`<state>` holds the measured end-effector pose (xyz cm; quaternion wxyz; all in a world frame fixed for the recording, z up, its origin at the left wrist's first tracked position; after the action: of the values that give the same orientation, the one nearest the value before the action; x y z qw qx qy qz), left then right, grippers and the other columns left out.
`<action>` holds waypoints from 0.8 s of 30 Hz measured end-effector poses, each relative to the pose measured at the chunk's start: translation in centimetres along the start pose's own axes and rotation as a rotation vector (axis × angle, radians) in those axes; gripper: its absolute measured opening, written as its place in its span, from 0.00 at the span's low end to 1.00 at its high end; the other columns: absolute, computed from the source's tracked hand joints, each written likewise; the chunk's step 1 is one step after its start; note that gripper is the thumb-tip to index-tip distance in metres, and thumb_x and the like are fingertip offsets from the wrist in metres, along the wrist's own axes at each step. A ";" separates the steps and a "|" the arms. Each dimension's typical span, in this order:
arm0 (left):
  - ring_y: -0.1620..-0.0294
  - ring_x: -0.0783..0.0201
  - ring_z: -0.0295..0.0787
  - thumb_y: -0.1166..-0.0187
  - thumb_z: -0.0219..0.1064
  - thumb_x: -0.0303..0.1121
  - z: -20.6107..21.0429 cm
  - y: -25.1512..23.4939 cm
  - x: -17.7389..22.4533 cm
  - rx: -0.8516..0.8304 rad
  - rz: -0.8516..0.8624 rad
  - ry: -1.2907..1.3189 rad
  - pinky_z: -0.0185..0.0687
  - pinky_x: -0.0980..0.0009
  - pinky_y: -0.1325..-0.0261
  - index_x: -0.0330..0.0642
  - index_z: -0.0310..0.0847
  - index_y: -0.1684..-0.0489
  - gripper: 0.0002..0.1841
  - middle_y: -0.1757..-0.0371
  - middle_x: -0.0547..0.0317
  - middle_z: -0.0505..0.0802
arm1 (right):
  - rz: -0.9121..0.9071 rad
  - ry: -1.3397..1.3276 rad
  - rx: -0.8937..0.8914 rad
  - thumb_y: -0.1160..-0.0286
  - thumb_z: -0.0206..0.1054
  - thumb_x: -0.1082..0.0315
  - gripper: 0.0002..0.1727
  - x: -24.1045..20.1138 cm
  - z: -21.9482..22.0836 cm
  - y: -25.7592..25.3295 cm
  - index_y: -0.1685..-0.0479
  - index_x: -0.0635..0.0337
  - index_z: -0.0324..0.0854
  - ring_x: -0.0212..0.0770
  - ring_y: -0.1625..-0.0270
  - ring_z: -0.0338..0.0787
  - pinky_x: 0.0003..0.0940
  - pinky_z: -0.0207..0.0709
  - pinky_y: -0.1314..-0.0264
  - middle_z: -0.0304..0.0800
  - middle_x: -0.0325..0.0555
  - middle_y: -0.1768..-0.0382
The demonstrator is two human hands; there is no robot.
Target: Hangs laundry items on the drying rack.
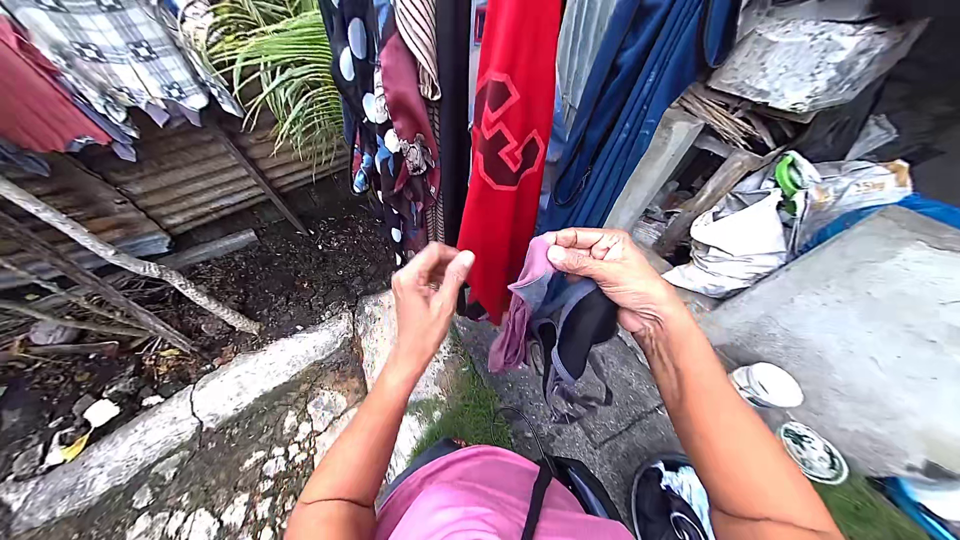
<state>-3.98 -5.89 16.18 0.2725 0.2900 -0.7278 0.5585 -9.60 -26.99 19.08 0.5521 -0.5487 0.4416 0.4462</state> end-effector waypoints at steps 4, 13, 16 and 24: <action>0.55 0.65 0.95 0.20 0.70 0.45 4.8 3.5 1.1 -0.244 -0.134 0.086 0.93 0.64 0.47 0.31 0.90 0.47 0.21 0.54 0.53 0.96 | 0.045 0.097 -0.105 0.25 0.68 0.69 0.32 1.9 1.2 0.9 0.17 0.56 0.74 0.29 0.47 0.94 0.24 0.87 0.43 0.96 0.40 0.41; 0.60 0.70 0.92 0.28 0.75 0.30 9.2 6.0 -4.4 -0.609 -0.351 0.501 0.89 0.68 0.49 0.24 0.80 0.42 0.21 0.59 0.52 0.94 | -0.088 0.144 -0.094 0.33 0.72 0.78 0.55 2.8 1.2 2.3 0.05 0.64 0.38 0.24 0.39 0.90 0.20 0.87 0.51 0.55 0.47 0.07; 0.58 0.69 0.91 0.24 0.71 0.30 8.8 7.0 -5.9 -0.675 -0.326 0.449 0.87 0.67 0.48 0.25 0.84 0.47 0.16 0.57 0.50 0.94 | -0.067 0.086 -0.069 0.33 0.69 0.83 0.58 2.9 0.4 2.4 0.05 0.64 0.30 0.26 0.41 0.92 0.22 0.89 0.45 0.56 0.47 0.08; 0.73 0.66 0.83 0.18 0.67 0.35 4.2 3.8 -6.3 -0.619 -0.325 -0.006 0.81 0.61 0.58 0.29 0.86 0.60 0.14 0.76 0.56 0.88 | -0.044 0.747 -0.012 0.34 0.78 0.59 0.36 5.6 -3.6 1.6 0.25 0.70 0.79 0.43 0.61 0.93 0.43 0.85 0.61 0.94 0.56 0.48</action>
<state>-2.75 -8.40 8.17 0.4308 0.3071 -0.8078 0.2598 -9.96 -30.50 13.25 0.3593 -0.6862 0.5981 0.2057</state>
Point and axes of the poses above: each hand's wrist, its own y-axis away from the middle knuckle, its own z-axis out of the palm, x = y × z, the point moved 8 cm from there along -y, towards the middle knuckle
